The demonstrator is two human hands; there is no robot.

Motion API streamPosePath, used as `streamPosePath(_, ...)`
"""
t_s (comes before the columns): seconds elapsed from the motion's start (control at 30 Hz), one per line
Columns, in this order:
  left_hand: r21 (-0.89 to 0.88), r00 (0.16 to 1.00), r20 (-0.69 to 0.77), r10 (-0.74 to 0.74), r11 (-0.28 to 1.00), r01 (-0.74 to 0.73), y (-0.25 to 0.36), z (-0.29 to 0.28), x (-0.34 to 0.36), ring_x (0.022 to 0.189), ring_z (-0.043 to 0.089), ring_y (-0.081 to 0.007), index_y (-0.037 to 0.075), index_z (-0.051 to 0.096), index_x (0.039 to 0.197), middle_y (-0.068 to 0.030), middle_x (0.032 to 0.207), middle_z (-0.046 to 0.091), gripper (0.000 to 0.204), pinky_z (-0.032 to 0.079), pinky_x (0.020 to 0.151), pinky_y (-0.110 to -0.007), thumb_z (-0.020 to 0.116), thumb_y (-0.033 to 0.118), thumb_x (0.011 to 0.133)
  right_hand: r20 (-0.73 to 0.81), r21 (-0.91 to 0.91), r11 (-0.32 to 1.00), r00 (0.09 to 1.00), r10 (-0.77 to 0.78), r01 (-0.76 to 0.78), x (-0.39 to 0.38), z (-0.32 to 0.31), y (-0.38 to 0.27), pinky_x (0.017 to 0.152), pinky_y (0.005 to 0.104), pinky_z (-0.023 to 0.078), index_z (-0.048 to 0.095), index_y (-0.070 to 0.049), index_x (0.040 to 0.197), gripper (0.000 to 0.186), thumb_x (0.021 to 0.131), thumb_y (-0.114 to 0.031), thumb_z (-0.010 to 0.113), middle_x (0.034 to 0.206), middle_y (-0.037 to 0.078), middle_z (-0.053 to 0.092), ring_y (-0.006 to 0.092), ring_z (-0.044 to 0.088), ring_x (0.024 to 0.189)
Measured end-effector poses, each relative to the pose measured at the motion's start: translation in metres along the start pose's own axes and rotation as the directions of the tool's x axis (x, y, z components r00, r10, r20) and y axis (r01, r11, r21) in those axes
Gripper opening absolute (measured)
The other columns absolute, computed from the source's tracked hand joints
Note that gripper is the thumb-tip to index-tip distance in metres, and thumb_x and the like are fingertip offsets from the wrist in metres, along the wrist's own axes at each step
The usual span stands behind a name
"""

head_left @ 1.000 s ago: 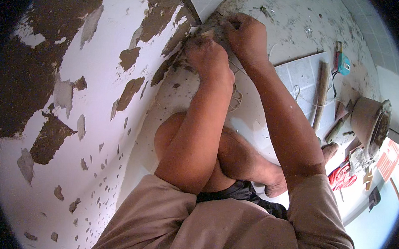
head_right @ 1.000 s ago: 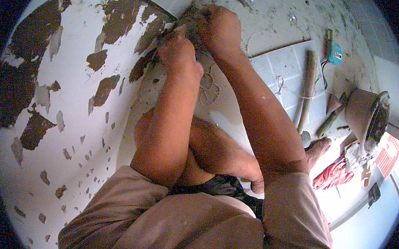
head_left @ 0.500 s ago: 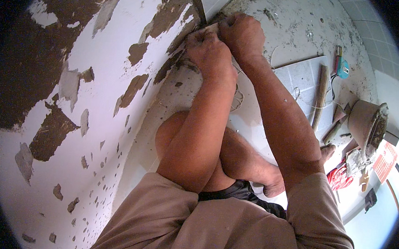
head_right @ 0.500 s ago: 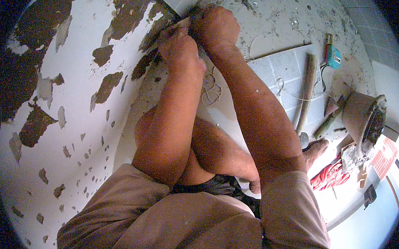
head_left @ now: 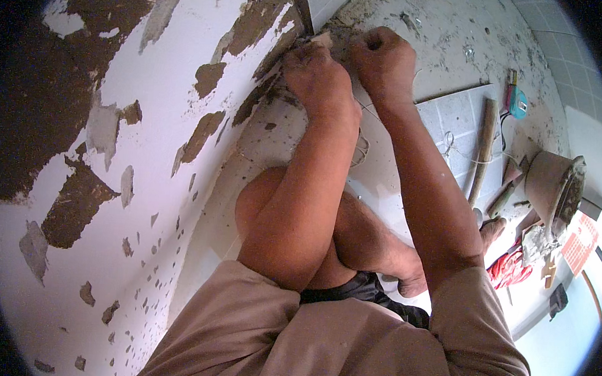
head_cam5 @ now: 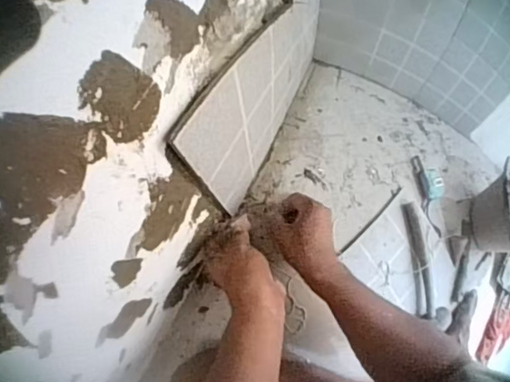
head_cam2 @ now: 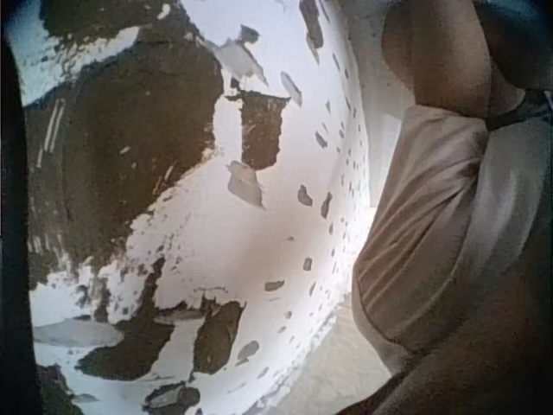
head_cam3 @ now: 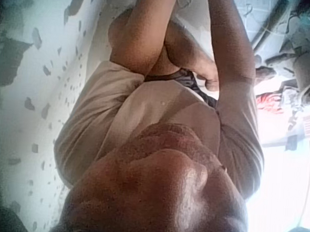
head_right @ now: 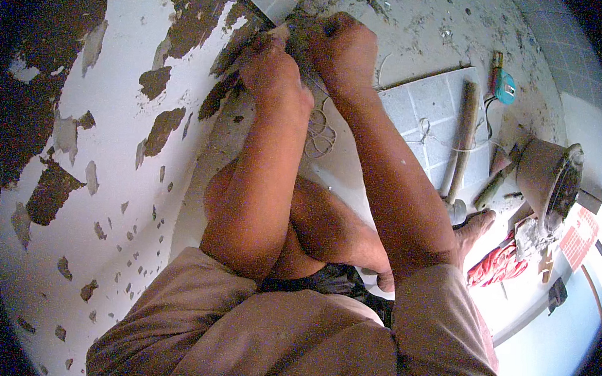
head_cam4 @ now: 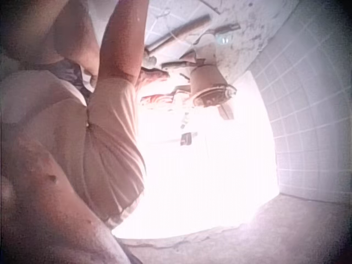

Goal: The person applies adhesive to a wall and positions square tiles, using a rubber mallet and a thin wire to align them and ensure they are level.

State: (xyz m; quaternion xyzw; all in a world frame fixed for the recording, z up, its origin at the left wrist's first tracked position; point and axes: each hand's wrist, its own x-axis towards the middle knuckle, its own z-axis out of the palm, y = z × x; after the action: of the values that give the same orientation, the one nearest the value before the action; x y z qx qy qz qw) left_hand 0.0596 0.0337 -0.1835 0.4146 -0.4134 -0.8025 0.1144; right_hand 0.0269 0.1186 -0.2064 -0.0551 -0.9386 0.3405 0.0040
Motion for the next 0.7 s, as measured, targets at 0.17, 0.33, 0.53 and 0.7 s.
streamPosePath(0.17,0.142,1.0,-0.022,0.009,0.99,-0.005,0.015,0.013,-0.022,0.098,0.063,-0.0239,-0.007,0.059,0.116,-0.0162,0.114,0.065,0.023,0.051,0.084,-0.036,0.058,0.002,0.095,-0.005,0.459,0.887,0.998,0.065,-0.056,-0.012,-0.022,0.022,0.066,0.0327,0.054,0.071,0.001,0.087,0.016,0.083,-0.013,0.077,0.079,0.011,0.073,0.0169,0.067,0.069)
streamPosePath(0.33,0.058,0.993,-0.077,-0.085,0.994,0.09,0.004,0.013,-0.017,0.083,0.063,-0.0177,-0.005,0.065,0.105,-0.0104,0.1,0.067,0.014,0.051,0.073,-0.03,0.061,0.002,0.094,0.09,0.619,0.772,0.99,0.112,-0.144,-0.018,-0.034,0.02,0.065,0.0293,0.052,0.071,0.002,0.086,0.012,0.083,-0.008,0.077,0.079,0.008,0.073,0.0123,0.065,0.07)
streamPosePath(0.53,0.088,0.988,-0.067,-0.142,0.985,0.147,0.0,0.014,-0.017,0.075,0.061,-0.0147,-0.003,0.065,0.105,-0.0069,0.093,0.066,0.013,0.05,0.065,-0.028,0.062,0.003,0.093,0.071,0.774,0.619,0.989,0.128,-0.136,-0.019,-0.035,0.017,0.065,0.0284,0.051,0.069,0.006,0.097,0.015,0.086,-0.003,0.073,0.08,0.009,0.07,0.0152,0.064,0.068)
streamPosePath(0.7,0.081,0.974,-0.067,-0.217,0.972,0.222,-0.007,0.012,-0.01,0.075,0.062,-0.0153,-0.003,0.065,0.105,-0.0078,0.094,0.066,0.015,0.049,0.063,-0.027,0.064,0.005,0.093,0.068,0.746,0.644,0.982,0.177,-0.168,-0.018,-0.029,0.025,0.061,0.0298,0.053,0.071,0.006,0.093,0.013,0.086,-0.005,0.071,0.082,0.01,0.073,0.0154,0.065,0.067)
